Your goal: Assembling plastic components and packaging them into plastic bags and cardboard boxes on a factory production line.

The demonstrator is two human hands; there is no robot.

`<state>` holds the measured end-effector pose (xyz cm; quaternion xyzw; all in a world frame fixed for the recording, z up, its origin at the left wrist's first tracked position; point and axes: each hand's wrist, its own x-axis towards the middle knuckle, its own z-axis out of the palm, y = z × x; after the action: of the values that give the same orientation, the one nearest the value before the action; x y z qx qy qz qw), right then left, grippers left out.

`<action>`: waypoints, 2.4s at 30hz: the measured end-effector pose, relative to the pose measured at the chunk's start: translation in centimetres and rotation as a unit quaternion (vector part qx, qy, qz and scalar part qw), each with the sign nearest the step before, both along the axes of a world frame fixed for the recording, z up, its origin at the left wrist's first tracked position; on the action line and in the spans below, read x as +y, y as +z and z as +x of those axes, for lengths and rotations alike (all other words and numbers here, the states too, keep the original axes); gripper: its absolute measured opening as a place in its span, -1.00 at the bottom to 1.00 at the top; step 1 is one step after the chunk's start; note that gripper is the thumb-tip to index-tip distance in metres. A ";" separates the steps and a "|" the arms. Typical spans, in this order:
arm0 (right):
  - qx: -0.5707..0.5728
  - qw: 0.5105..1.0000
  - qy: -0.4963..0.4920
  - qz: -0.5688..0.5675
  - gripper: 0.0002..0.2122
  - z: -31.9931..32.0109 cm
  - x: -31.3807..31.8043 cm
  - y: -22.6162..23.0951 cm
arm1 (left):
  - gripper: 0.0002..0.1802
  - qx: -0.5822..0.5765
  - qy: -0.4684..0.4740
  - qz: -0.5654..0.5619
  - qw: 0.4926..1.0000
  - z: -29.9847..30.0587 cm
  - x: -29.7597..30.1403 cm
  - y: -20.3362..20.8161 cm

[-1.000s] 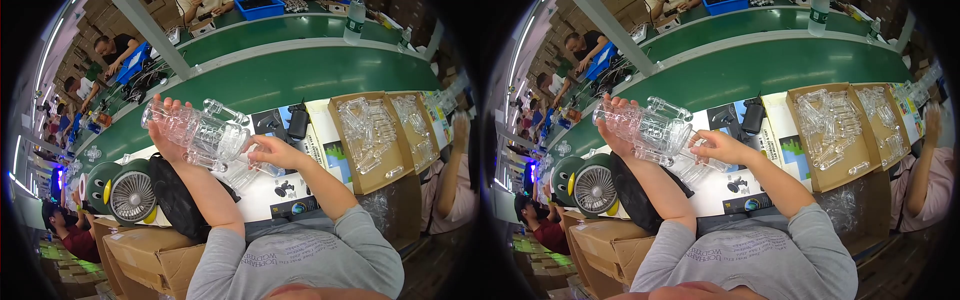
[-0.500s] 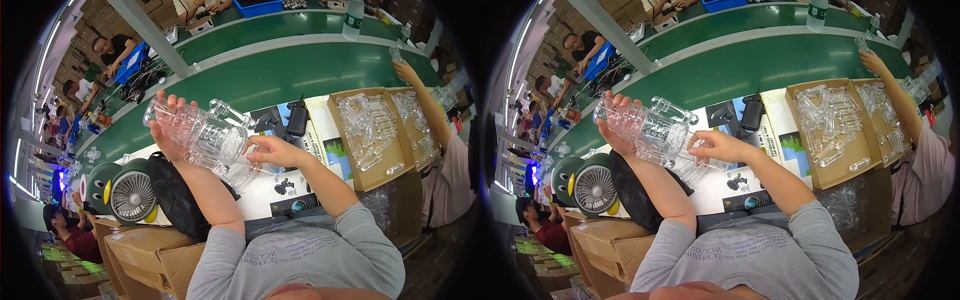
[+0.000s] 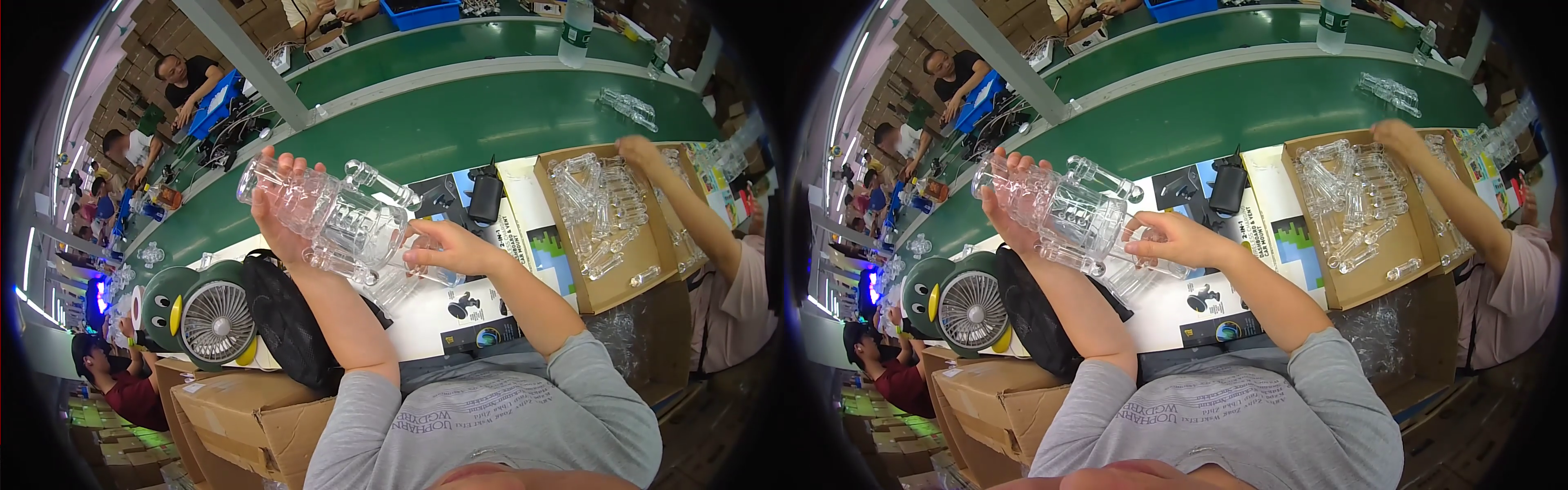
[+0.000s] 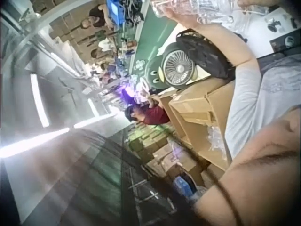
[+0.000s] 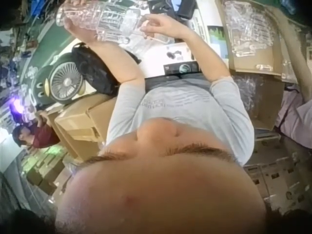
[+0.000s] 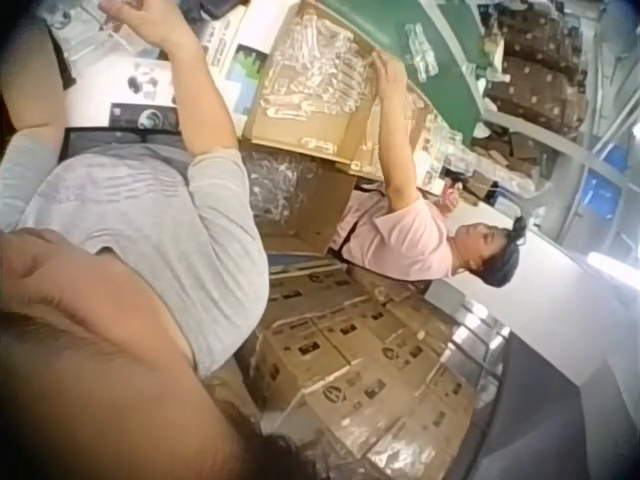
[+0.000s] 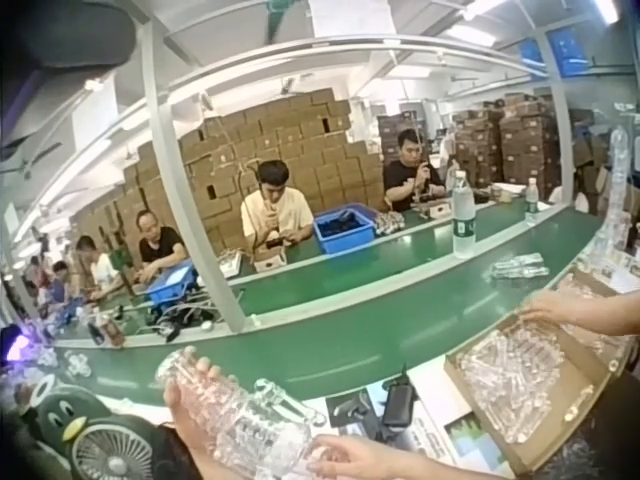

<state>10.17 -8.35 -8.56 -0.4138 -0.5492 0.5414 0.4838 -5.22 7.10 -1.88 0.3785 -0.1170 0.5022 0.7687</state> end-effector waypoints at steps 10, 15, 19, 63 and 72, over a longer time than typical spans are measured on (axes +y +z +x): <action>-0.133 0.986 -0.078 0.062 -0.32 -0.2 -0.2 -0.1 | -0.39 0.123 0.177 -0.015 0.976 0.9 -2.9 2.0; -0.241 0.933 -0.236 0.123 -0.43 -1.3 -0.3 0.0 | -0.33 0.128 0.240 0.013 0.962 0.8 -4.5 3.0; -0.203 0.959 -0.173 0.094 -0.36 -1.3 -0.5 0.3 | -0.27 0.116 0.209 0.074 0.968 0.2 -5.1 3.1; -0.327 0.902 -0.204 0.194 -0.49 -0.7 -1.2 0.6 | -0.48 -0.009 0.241 0.110 0.964 -0.9 -7.0 3.8; -0.304 0.888 -0.276 0.206 -0.58 -1.2 -1.1 0.1 | -0.41 -0.032 0.251 0.127 0.959 -0.2 -7.6 3.7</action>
<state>8.93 -9.43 -8.46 -0.5841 -0.6323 0.1084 0.4973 -5.47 -0.55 1.86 0.4743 -0.1055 0.6714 0.5596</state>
